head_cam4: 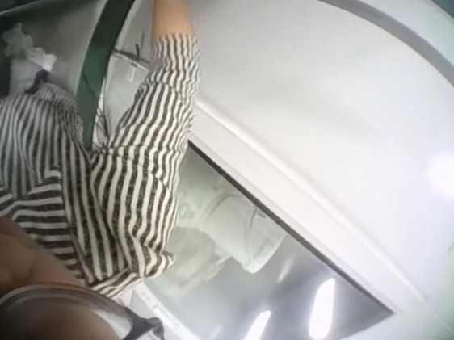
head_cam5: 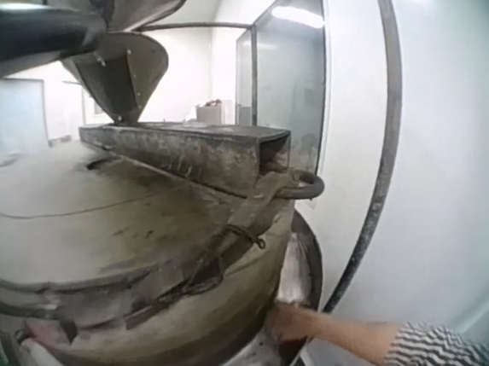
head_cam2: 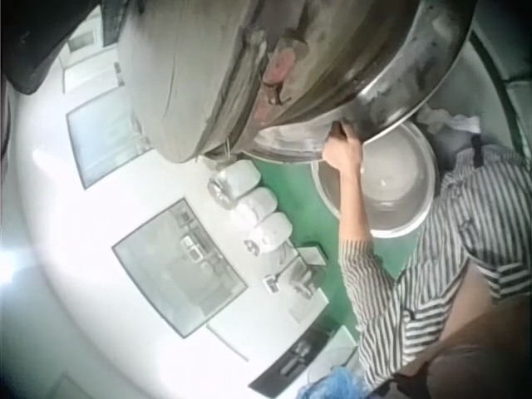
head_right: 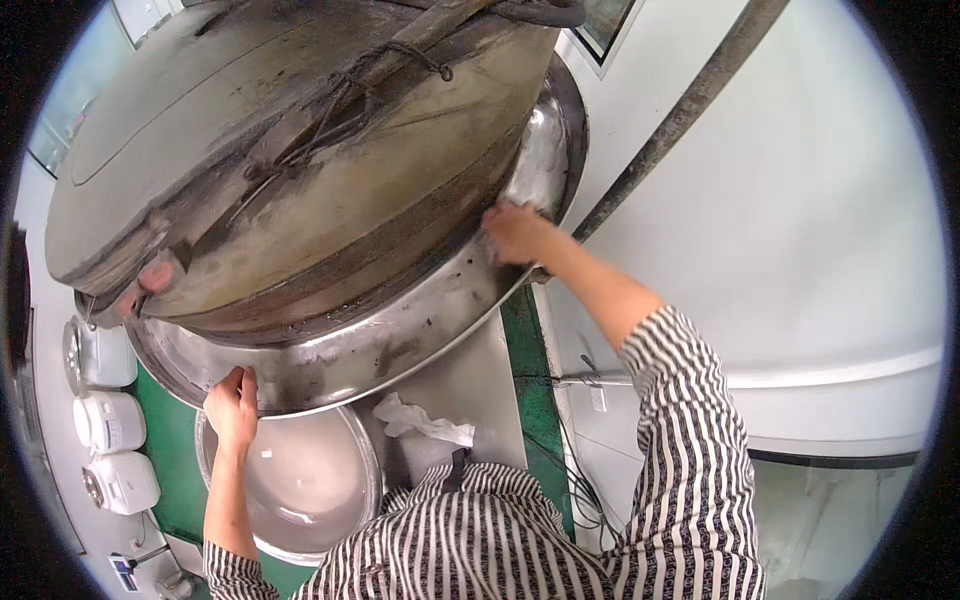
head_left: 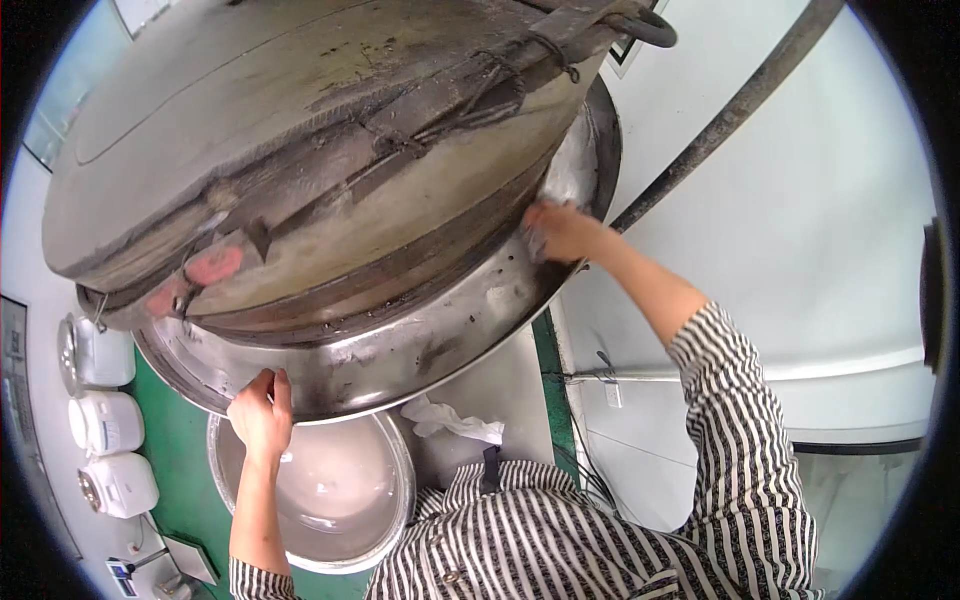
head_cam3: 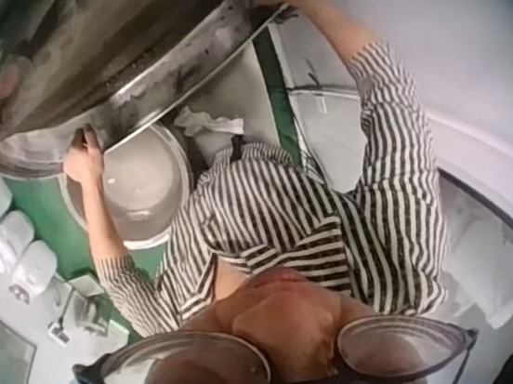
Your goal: Cleaning the surfaces and components of a large industrial food processing machine using a cloth and water.
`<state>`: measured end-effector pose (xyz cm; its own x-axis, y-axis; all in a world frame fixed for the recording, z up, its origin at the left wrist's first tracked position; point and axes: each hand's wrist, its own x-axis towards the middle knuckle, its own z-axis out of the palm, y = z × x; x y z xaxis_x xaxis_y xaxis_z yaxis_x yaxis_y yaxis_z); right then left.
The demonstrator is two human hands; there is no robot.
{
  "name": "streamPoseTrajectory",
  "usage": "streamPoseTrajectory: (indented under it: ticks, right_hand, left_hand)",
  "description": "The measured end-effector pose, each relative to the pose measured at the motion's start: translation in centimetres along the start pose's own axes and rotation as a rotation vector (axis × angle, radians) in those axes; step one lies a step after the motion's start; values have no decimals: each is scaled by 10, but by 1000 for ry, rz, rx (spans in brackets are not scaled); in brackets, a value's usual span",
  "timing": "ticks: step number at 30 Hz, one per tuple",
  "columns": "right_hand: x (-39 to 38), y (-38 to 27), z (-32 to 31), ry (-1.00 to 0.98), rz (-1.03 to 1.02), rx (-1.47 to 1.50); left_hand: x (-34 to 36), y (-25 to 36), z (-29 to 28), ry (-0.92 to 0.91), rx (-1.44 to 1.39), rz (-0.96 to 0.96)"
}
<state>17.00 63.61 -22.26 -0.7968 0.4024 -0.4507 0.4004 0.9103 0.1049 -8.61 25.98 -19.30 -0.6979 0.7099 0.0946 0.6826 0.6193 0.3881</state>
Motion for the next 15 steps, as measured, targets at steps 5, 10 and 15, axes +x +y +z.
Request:
streamPoseTrajectory:
  ticks: [5, 10, 15]
  right_hand:
    - [-34, -62, -45, -89, -349, 664]
    - [-17, 39, -57, 191, 64, 409]
    - [48, 158, -31, 149, 299, 245]
  left_hand:
    - [-1, -13, 10, -18, 7, 29]
    - [-4, -6, 1, -6, 16, -33]
    - [1, 0, 1, 31, -4, -55]
